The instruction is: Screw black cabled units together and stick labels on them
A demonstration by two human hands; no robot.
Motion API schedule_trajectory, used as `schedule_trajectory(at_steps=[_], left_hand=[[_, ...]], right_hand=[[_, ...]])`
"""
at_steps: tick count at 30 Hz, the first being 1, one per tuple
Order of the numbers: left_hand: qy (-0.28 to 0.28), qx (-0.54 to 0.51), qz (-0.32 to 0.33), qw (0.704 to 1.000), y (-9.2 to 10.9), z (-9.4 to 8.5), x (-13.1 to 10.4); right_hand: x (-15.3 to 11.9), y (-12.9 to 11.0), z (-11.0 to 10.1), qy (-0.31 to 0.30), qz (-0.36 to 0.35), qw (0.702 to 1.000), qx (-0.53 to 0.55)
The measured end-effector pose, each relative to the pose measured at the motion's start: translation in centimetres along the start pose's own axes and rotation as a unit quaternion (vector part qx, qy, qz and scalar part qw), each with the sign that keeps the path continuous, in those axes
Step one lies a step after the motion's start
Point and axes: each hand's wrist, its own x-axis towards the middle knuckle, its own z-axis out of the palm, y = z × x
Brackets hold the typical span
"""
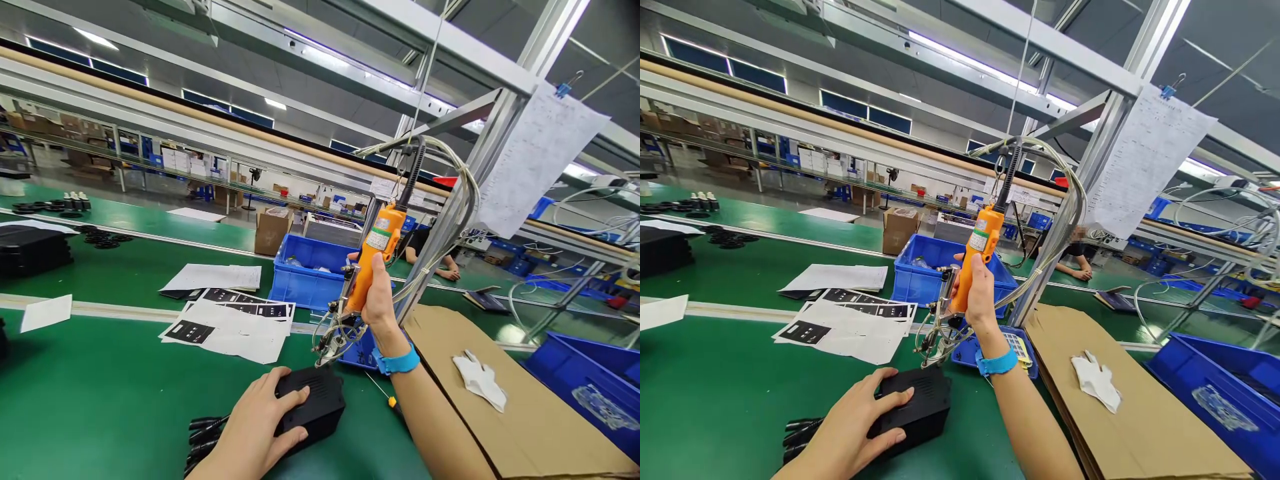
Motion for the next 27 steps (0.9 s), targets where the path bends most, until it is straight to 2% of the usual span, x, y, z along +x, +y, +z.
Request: schedule_trajectory(at_steps=[11,19,27], left_hand=[[-0.011,0.003,0.001,1.000,-0.1,0.1,0.2],[0.024,0.014,0.024,0.999,-0.8,1.1,-0.1],[0.009,0.027,0.028,0.999,-0.3,0.3,0.1]], right_hand=[[-0.6,0.6,-0.2,-0.011,-0.002,1.000,-0.007],[-1.1,1.4,-0.1,0.007,-0.018,0.999,-0.049],[-2.3,2.1,-0.8,-0.002,-0.007,1.000,-0.002]])
